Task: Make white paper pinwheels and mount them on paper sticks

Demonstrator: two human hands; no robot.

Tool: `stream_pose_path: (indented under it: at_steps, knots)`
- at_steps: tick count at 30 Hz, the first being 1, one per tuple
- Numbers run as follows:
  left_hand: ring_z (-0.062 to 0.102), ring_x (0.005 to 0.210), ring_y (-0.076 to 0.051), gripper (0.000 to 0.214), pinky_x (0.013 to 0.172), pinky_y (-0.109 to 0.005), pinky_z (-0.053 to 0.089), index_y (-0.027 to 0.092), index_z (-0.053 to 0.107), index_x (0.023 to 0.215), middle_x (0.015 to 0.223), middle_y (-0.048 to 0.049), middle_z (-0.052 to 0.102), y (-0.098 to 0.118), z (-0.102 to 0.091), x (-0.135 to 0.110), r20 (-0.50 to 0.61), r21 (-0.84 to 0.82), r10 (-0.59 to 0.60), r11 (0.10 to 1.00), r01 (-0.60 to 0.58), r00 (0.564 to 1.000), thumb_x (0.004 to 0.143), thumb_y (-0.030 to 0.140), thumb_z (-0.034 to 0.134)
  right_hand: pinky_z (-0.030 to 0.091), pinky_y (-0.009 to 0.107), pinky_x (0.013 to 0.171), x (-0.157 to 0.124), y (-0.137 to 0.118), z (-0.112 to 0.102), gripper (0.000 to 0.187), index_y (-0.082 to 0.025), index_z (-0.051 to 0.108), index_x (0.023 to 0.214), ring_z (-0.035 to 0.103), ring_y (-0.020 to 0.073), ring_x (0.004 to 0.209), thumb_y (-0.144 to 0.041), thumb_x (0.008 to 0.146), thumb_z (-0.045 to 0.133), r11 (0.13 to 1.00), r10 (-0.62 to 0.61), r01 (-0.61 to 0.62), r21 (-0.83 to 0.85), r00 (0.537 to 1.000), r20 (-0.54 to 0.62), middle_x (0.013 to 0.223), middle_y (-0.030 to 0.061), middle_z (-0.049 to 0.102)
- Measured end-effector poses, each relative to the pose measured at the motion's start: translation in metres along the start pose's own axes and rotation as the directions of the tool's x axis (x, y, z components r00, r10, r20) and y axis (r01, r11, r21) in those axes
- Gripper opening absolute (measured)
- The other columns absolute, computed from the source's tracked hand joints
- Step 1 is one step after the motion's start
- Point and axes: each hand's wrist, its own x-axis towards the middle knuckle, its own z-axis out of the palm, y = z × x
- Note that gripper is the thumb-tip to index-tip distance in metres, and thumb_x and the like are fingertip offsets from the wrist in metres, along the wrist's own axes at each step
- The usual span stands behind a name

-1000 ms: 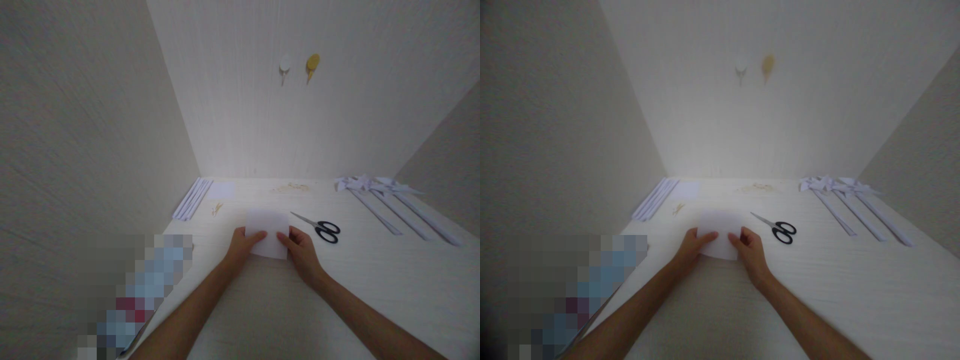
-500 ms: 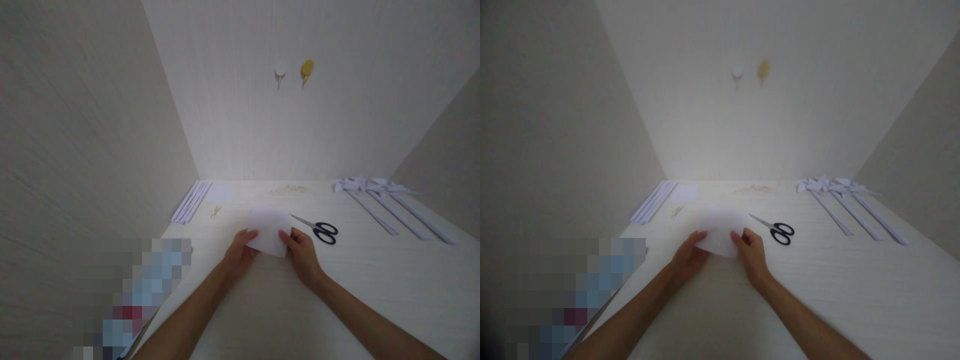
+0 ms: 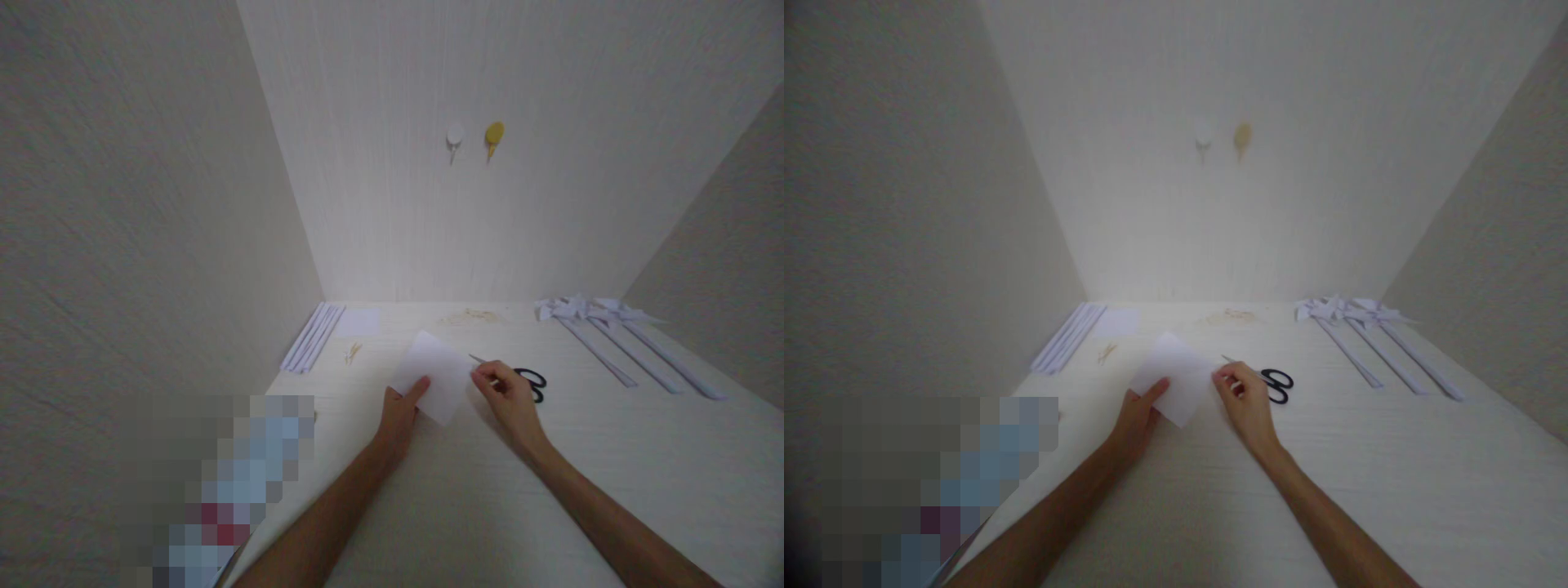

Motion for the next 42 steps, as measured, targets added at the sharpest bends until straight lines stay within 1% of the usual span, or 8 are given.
stream_pose_path:
  at_steps: [3, 6, 20, 23, 26, 31, 36, 42]
  knots:
    - [0.060, 0.068, -0.016, 0.024, 0.067, -0.028, 0.048, 0.011, 0.062, 0.076, 0.077, -0.0069, 0.067, -0.002, -0.003, 0.004, -0.014, 0.032, 0.000, 0.999, 0.001, 1.000, 0.058, 0.026, 0.068, 0.039, 0.031, 0.066, 0.014, 0.012, -0.037, 0.017, -0.016, 0.059, 0.074, 0.050, 0.0199, 0.076, -0.026, 0.076, 0.045, 0.874, -0.152, 0.169, -0.456, 0.986, 0.075, 0.079, 0.0071, 0.058]
    - [0.060, 0.065, -0.016, 0.026, 0.065, -0.028, 0.048, 0.010, 0.062, 0.075, 0.075, -0.0070, 0.066, -0.005, -0.003, 0.006, -0.014, 0.034, 0.002, 0.999, -0.001, 1.000, 0.056, 0.026, 0.069, 0.039, 0.033, 0.068, 0.018, 0.032, -0.066, 0.019, -0.016, 0.060, 0.078, 0.050, 0.0236, 0.080, -0.029, 0.075, 0.048, 0.706, -0.046, 0.148, -0.693, 0.986, 0.163, 0.084, 0.0096, 0.058]
    - [0.039, 0.031, -0.005, 0.027, 0.028, -0.016, 0.024, 0.012, 0.050, 0.055, 0.041, 0.0044, 0.047, 0.003, -0.003, 0.006, -0.040, 0.255, 0.023, 0.967, -0.013, 0.999, 0.061, 0.035, 0.064, 0.036, 0.030, 0.059, 0.010, 0.048, -0.070, 0.014, -0.016, 0.052, 0.076, 0.055, 0.0218, 0.071, -0.025, 0.078, 0.042, 0.654, 0.186, -0.004, -0.756, 0.970, 0.156, 0.083, 0.0109, 0.057]
    - [0.039, 0.028, -0.006, 0.027, 0.029, -0.017, 0.028, 0.012, 0.049, 0.052, 0.037, 0.0035, 0.046, 0.013, 0.000, 0.011, -0.024, 0.339, 0.104, 0.936, -0.090, 0.994, 0.063, 0.033, 0.062, 0.035, 0.031, 0.060, 0.012, 0.045, -0.069, 0.012, -0.017, 0.050, 0.075, 0.053, 0.0205, 0.067, -0.027, 0.077, 0.042, 0.780, 0.212, -0.114, -0.615, 0.973, 0.089, 0.074, 0.0090, 0.057]
    - [0.047, 0.033, -0.007, 0.020, 0.033, -0.017, 0.035, 0.010, 0.054, 0.063, 0.046, 0.0011, 0.054, 0.030, 0.011, 0.016, 0.023, 0.311, 0.169, 0.935, -0.167, 0.985, 0.062, 0.027, 0.063, 0.035, 0.028, 0.054, 0.013, 0.029, -0.063, 0.018, -0.018, 0.047, 0.071, 0.047, 0.0151, 0.056, -0.036, 0.074, 0.045, 0.961, 0.250, -0.232, -0.152, 0.961, 0.114, 0.063, 0.0036, 0.052]
    - [0.054, 0.041, -0.007, 0.025, 0.037, -0.014, 0.040, 0.008, 0.059, 0.077, 0.060, -0.0031, 0.063, 0.061, 0.034, 0.023, 0.121, 0.306, 0.221, 0.919, -0.248, 0.968, 0.060, 0.024, 0.066, 0.026, 0.021, 0.045, -0.005, -0.012, -0.029, 0.032, -0.018, 0.049, 0.077, 0.033, 0.0074, 0.048, -0.047, 0.066, 0.058, 0.778, 0.268, -0.421, 0.467, 0.894, 0.359, 0.060, -0.0036, 0.041]
    - [0.059, 0.046, -0.009, 0.026, 0.043, -0.015, 0.047, 0.008, 0.061, 0.080, 0.069, -0.0064, 0.066, 0.077, 0.040, 0.024, 0.155, 0.321, 0.169, 0.923, -0.211, 0.973, 0.061, 0.024, 0.066, 0.027, 0.024, 0.049, -0.031, -0.013, 0.000, 0.039, -0.017, 0.045, 0.062, 0.035, 0.0095, 0.053, -0.053, 0.077, 0.043, 0.789, 0.169, -0.388, 0.476, 0.882, 0.439, 0.058, -0.0011, 0.041]
    - [0.062, 0.054, -0.013, 0.028, 0.053, -0.021, 0.053, 0.010, 0.063, 0.084, 0.070, -0.0057, 0.067, 0.086, 0.036, 0.022, 0.224, 0.371, 0.072, 0.916, -0.153, 0.972, 0.059, 0.021, 0.068, 0.028, 0.025, 0.054, -0.045, -0.025, -0.008, 0.040, -0.017, 0.042, 0.068, 0.035, 0.0108, 0.058, -0.055, 0.079, 0.037, 0.905, 0.085, -0.299, 0.302, 0.825, 0.559, 0.063, -0.0009, 0.038]
